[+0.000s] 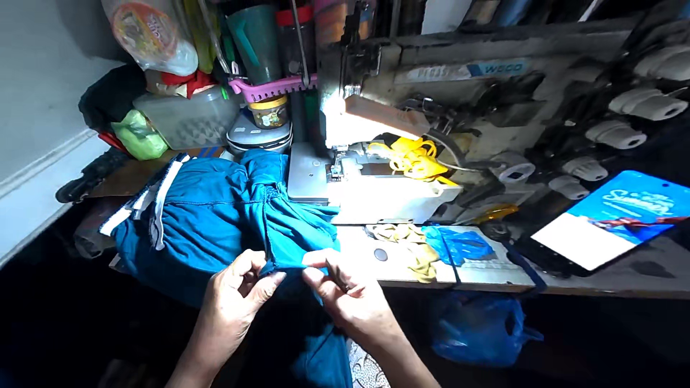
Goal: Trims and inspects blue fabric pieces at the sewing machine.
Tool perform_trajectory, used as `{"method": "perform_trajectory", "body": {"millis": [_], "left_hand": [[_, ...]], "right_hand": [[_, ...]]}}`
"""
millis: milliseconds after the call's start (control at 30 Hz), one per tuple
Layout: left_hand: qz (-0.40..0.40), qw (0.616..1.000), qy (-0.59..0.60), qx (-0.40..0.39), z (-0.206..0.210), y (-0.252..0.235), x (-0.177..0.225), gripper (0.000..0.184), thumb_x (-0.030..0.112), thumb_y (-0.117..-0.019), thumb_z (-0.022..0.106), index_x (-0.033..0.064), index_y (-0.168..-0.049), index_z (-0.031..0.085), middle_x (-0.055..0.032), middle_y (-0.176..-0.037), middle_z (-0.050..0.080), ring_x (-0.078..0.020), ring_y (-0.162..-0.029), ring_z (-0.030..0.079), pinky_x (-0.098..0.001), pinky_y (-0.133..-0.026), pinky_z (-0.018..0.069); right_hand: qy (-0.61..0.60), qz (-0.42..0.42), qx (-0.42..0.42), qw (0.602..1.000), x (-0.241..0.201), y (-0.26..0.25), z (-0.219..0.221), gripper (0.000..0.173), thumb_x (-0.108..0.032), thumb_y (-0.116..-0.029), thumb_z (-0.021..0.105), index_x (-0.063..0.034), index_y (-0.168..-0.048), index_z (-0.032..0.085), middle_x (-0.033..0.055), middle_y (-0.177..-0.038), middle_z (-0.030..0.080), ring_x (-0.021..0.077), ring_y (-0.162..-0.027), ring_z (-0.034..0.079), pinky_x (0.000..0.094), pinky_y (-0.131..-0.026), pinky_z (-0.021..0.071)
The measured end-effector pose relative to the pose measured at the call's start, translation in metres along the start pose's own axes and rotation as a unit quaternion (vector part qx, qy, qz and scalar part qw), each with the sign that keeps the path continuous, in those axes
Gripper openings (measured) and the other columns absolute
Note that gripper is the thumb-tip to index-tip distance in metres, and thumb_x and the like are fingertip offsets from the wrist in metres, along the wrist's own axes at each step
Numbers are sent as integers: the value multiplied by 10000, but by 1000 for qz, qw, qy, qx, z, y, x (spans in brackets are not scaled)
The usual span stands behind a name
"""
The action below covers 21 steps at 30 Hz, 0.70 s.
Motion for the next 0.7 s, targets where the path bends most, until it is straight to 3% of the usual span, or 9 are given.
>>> {"method": "perform_trajectory", "body": {"millis": [67,167,267,333,400,467,533,600,700], "left_hand": [[31,984,-174,32,-2,1,3,140,187,-839,658,102,-939,707,62,-828,675,34,-752,644,-124,-673,551],[25,964,-260,47,-9,-1,-5,213,123,-834,632,97,-1034,699,25,-926,722,8,-804,687,-161,-693,579],[-40,985,-161,51,-16,-2,-3,206,157,-876,623,130,-1059,713,65,-939,722,20,-783,680,-142,-663,575],[-35,991,-120,56,-7,0,25,191,164,-894,650,34,-1004,736,10,-878,724,36,-761,661,-123,-690,546],[1,998,-68,1,3,6,48,206,158,-949,662,-27,-1000,737,-37,-916,732,32,-814,660,-126,-763,549],[30,998,32,-55,7,10,52,171,158,-980,674,-4,-1007,720,-7,-937,722,21,-831,660,-143,-761,567],[4,991,118,-66,3,10,42,114,204,-976,674,114,-1028,721,87,-927,710,48,-808,646,-125,-718,553],[-57,976,205,-33,-7,7,25,146,256,-989,665,157,-1045,756,65,-953,726,2,-844,667,-167,-748,563],[-164,929,329,30,-9,8,10,198,215,-1026,601,101,-1038,763,-54,-975,751,-115,-890,735,-288,-797,627]], "right_hand": [[-73,72,28,994,0,-1,-4,78,-132,-997,588,-98,-998,659,-84,-663,559,-31,-479,474,138,-433,418],[-161,114,56,979,11,-4,-11,44,-132,-987,584,-113,-968,619,-68,-564,520,4,-436,484,167,-424,434],[-123,125,69,982,19,-9,-15,76,-151,-963,619,-104,-1018,644,-47,-586,537,18,-432,475,184,-421,433],[10,79,8,997,14,-9,-8,286,-214,-917,692,-126,-1183,635,-45,-879,642,-10,-584,531,167,-535,472],[118,1,-44,992,5,-5,9,448,-253,-889,732,-114,-1301,625,11,-1097,635,3,-768,563,188,-657,493],[157,-95,-8,983,3,0,18,429,-159,-841,750,-99,-1256,657,49,-1072,652,32,-848,606,198,-715,531],[139,-97,57,984,9,-1,9,315,-78,-831,676,-82,-1146,673,15,-988,662,14,-802,620,185,-685,540],[69,-5,108,992,18,-5,-10,216,-65,-860,629,-108,-1064,682,-40,-912,684,-7,-700,612,179,-616,528],[-146,151,119,970,25,-4,-17,71,-55,-922,612,-102,-949,658,-62,-659,599,-24,-480,476,138,-447,405]]}}
Point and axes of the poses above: each hand's wrist, its own y-axis away from the middle knuckle, its own z-axis out of the palm, x = y × z, the point moved 4 cm from there along -y, towards the middle knuckle
